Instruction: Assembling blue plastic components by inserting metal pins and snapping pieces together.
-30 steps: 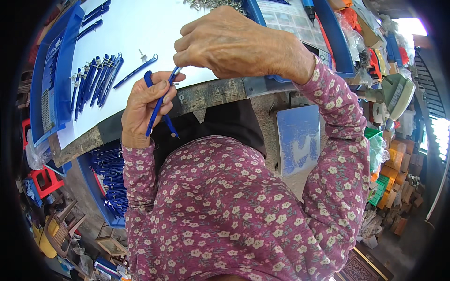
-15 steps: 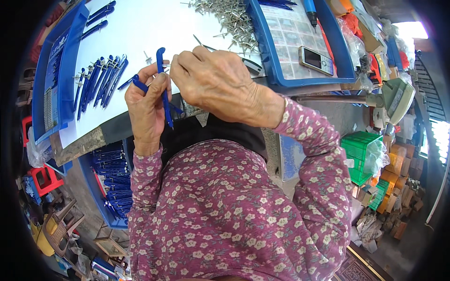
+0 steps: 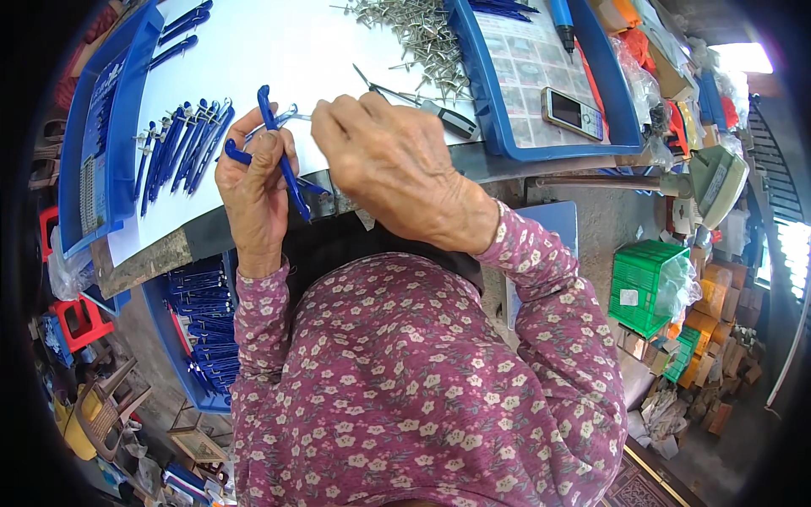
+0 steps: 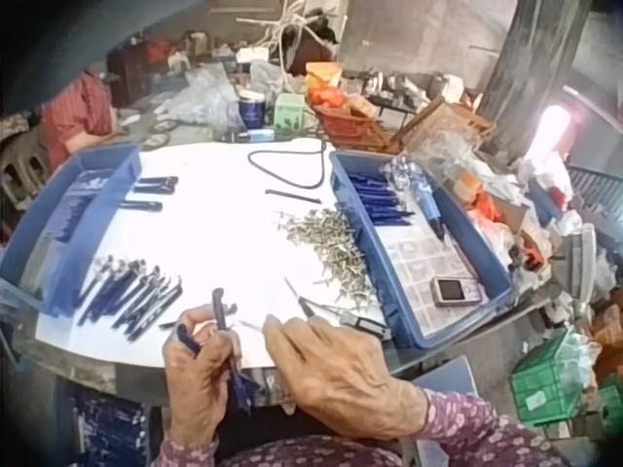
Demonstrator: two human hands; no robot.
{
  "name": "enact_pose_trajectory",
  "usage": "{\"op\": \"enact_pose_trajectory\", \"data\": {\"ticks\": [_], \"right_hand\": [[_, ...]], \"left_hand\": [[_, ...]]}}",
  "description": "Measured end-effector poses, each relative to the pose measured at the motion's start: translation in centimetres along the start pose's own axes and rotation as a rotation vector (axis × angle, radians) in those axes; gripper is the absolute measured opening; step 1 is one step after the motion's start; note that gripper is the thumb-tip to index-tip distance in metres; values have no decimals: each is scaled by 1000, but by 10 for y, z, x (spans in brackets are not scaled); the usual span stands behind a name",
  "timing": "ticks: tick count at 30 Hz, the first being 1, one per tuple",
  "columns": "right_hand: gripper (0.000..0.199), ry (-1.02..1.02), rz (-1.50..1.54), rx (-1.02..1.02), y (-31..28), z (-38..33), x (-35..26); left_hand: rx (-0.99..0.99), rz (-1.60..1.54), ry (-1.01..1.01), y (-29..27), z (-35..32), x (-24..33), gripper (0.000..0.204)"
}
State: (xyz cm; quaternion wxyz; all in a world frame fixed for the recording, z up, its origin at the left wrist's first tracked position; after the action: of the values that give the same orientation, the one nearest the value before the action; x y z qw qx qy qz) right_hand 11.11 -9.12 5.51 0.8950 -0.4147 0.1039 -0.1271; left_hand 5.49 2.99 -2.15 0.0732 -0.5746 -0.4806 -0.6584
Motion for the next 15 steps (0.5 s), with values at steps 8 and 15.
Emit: {"op": "enact_pose_trajectory", "data": {"ticks": [8, 15], "right_hand": [[49, 247, 119, -22, 70, -32, 25], [44, 202, 43, 35, 88, -42, 22]], "left_hand": [[-55, -128, -150, -8, 6, -7, 25], [-62, -147, -242, -10, 4, -12, 23]]}}
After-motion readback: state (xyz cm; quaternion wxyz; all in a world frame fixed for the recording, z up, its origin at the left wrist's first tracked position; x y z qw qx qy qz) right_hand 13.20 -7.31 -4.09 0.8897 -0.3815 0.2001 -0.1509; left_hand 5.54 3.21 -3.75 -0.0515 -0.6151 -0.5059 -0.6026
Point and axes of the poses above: each hand's wrist, its own z-axis towards the middle knuckle, its own y-axis out of the palm, x = y × z, the point moved 4 cm from there along z, towards the middle knuckle, and after that the axes turned 15 degrees about x, right-handed, at the moved point
